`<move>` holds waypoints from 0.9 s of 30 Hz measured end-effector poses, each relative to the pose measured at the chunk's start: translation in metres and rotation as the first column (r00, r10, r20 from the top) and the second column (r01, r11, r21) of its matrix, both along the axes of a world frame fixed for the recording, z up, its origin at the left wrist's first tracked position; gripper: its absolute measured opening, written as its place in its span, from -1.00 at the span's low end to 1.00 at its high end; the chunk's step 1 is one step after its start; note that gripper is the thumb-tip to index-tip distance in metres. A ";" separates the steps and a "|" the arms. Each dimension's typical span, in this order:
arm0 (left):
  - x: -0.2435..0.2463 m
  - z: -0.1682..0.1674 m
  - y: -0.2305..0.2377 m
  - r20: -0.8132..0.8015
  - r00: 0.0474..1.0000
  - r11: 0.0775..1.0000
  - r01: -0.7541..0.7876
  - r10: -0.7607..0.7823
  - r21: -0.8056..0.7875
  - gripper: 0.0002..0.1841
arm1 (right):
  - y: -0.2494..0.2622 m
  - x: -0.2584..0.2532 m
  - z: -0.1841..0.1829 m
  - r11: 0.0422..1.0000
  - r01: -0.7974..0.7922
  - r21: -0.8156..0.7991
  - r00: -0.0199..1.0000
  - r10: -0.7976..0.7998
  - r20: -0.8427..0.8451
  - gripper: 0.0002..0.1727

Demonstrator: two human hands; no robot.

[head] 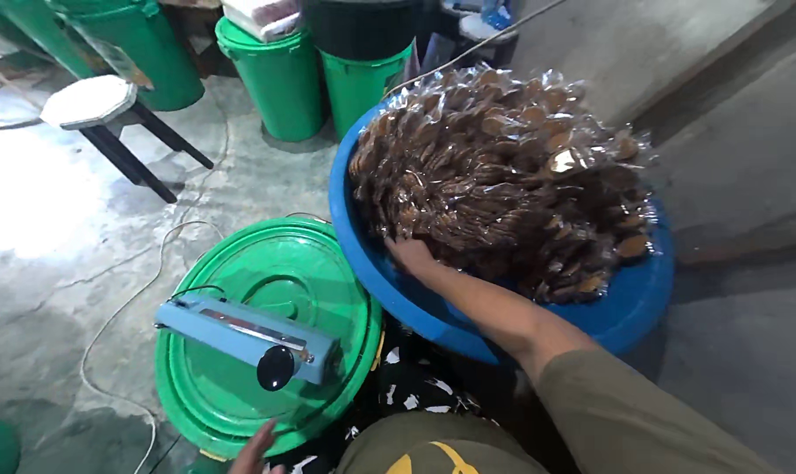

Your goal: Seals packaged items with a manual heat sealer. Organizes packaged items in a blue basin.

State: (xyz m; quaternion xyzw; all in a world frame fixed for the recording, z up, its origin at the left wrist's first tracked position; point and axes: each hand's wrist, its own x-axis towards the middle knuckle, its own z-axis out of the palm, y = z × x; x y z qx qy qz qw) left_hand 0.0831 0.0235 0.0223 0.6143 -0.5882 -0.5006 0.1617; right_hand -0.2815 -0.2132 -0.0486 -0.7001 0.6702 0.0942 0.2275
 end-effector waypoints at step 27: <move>-0.054 -0.073 -0.071 -0.405 0.607 0.655 -0.755 0.684 -0.028 -0.38 | 0.063 0.194 0.031 0.921 -0.360 -0.145 0.823 0.387 0.416 -0.70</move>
